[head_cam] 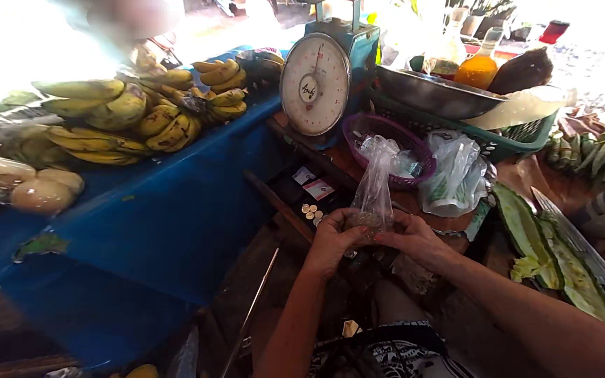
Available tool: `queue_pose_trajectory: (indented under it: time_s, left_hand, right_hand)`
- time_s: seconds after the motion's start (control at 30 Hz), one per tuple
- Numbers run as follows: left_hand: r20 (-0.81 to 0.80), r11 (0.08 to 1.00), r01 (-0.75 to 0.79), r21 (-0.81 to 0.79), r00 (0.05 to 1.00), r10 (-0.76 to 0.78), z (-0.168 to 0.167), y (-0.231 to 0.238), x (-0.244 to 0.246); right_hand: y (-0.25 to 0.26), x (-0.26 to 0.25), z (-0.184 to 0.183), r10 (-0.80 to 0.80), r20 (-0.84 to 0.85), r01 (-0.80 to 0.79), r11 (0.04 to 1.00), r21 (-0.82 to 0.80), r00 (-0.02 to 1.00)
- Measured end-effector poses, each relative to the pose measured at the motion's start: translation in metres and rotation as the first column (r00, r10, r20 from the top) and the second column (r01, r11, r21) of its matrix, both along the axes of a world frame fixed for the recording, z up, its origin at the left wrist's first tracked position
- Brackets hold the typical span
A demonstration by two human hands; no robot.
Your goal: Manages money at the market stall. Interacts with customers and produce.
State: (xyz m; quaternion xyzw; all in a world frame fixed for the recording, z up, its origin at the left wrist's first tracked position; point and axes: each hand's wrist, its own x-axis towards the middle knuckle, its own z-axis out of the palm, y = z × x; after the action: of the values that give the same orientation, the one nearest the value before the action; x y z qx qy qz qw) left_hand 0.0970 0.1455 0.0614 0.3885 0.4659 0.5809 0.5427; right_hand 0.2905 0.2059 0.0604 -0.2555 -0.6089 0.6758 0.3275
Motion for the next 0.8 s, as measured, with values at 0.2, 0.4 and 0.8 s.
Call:
queue_pose_trajectory:
  time_s: [0.2, 0.4, 0.8]
  left_hand:
    - [0.002, 1.000, 0.018, 0.002, 1.000, -0.018, -0.004, 0.001, -0.001]
    - [0.179, 0.995, 0.090, 0.051, 0.979, -0.098, -0.008, -0.002, -0.012]
    - [0.145, 0.974, 0.144, 0.172, 0.975, -0.170, -0.019, -0.002, -0.019]
  right_hand:
    - [-0.002, -0.003, 0.001, -0.090, 0.077, 0.089, 0.996, 0.015, 0.993]
    - [0.002, -0.001, 0.002, -0.074, 0.025, 0.075, 0.996, -0.042, 0.997]
    - [0.010, 0.005, 0.001, 0.021, -0.077, -0.034, 0.985, -0.170, 0.997]
